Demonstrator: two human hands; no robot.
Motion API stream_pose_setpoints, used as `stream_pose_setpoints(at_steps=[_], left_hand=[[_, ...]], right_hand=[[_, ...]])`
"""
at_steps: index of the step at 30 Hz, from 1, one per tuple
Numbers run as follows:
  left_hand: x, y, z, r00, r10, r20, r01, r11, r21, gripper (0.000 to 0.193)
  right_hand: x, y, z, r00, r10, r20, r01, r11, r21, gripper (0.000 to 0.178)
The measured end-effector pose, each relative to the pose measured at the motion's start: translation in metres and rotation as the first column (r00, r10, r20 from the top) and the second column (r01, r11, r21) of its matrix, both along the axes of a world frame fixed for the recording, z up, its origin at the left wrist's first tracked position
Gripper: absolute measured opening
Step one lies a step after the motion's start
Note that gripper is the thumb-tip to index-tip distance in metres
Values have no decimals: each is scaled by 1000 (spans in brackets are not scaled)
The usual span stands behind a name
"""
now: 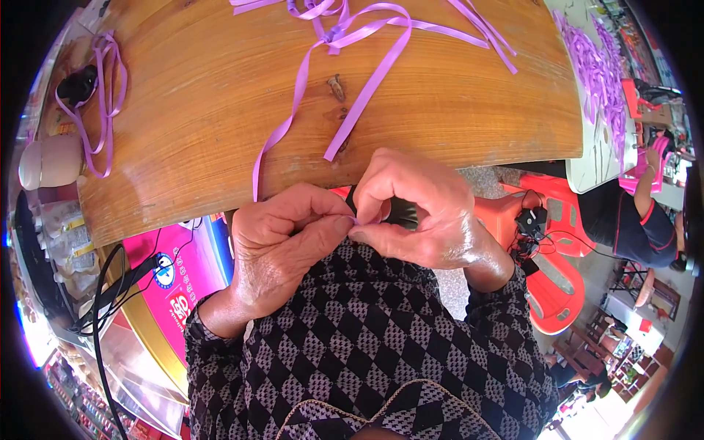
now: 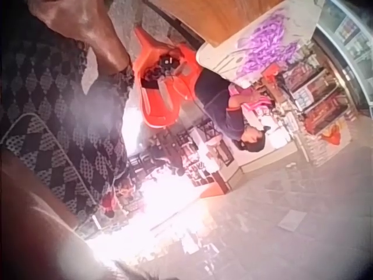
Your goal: The person ties a series of knots in a purple ribbon by hand, pulling the ribbon through loops and tightening them. They repeat this process along the length of the ribbon before stretching it out to check the work.
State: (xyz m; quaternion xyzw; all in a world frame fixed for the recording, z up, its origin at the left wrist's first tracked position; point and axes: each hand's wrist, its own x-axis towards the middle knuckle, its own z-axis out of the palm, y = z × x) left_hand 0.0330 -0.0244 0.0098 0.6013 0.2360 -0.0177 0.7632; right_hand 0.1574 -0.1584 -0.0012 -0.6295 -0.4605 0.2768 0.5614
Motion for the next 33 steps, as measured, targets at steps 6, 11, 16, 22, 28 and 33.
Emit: stream_pose_setpoints(at_steps=[6,11,16,22,28,33], left_hand=[[-4,11,7,979,-200,41,184,953,242,6],[-9,19,10,968,-246,46,227,942,245,7],[-6,12,9,979,-195,52,183,966,184,6],[-3,7,3,1000,5,10,-6,993,114,5],[-3,8,5,998,-22,64,9,981,194,5],[-4,11,13,974,-201,105,164,945,282,6]], right_hand=[[-5,-5,1,998,58,-37,-58,998,17,23],[-11,-11,-1,963,89,-254,-94,996,-4,21],[-5,-15,4,879,67,-473,-82,997,-10,21],[2,-15,-4,987,-11,-163,15,1000,27,37],[2,-7,-1,995,23,-96,-21,1000,22,25],[-7,-7,-1,951,116,-288,-98,992,75,22]])
